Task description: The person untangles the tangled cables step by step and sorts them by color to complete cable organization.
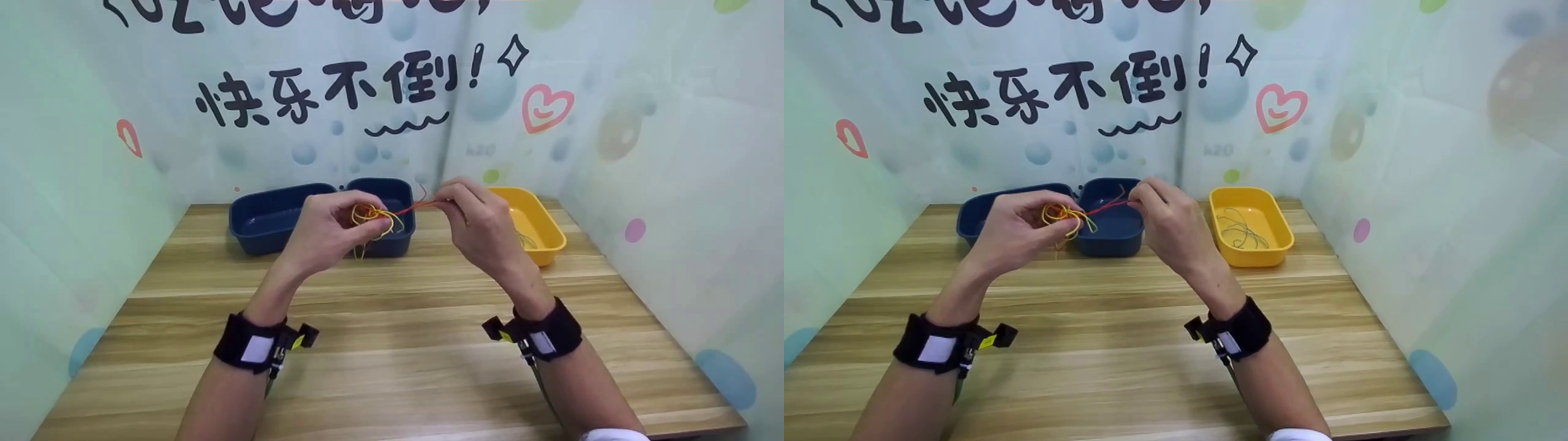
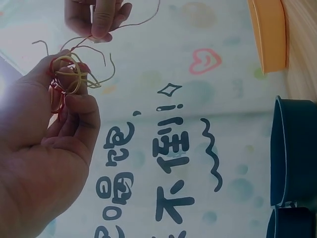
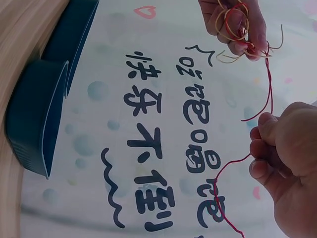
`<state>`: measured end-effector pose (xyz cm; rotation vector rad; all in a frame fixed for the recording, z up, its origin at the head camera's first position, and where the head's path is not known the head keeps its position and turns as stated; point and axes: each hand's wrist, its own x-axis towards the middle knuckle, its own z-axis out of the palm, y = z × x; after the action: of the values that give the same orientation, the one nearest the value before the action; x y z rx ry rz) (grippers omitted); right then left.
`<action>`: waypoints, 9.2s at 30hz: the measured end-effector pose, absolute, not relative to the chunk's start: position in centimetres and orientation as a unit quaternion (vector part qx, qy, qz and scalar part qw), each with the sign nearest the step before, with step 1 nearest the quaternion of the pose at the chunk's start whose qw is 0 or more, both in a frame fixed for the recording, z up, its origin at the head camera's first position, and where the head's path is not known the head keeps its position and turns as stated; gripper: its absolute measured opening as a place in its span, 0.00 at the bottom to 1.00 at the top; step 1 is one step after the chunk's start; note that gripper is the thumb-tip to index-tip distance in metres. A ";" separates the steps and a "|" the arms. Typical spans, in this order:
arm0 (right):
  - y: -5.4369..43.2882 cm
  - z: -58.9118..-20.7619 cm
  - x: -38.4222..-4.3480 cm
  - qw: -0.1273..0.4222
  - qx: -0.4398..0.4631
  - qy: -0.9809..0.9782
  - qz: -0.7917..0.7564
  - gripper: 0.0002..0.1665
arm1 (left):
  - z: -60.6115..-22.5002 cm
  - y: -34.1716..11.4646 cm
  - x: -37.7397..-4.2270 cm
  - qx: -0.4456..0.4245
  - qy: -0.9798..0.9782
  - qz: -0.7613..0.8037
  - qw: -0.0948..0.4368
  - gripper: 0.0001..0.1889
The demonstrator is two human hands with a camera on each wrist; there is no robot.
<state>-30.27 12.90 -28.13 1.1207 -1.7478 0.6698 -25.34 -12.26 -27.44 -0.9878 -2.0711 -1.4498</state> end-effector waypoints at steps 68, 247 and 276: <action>12.0 -25.8 -26.6 0.408 0.471 -0.696 0.358 0.07 | -27.0 -12.7 -25.4 -0.375 -0.667 -0.621 0.169 0.07; 9.0 -32.1 -38.5 0.309 0.456 -0.773 0.315 0.04 | -27.7 -16.1 -27.0 -0.288 -0.713 -0.618 0.167 0.11; 10.7 -27.2 -28.3 0.345 0.563 -0.667 0.344 0.05 | -27.3 -12.4 -24.9 -0.364 -0.724 -0.551 0.199 0.09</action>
<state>-28.27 10.74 -27.15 1.4632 -1.7325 0.8946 -24.91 -12.40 -27.26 -1.0193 -2.0236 -1.5411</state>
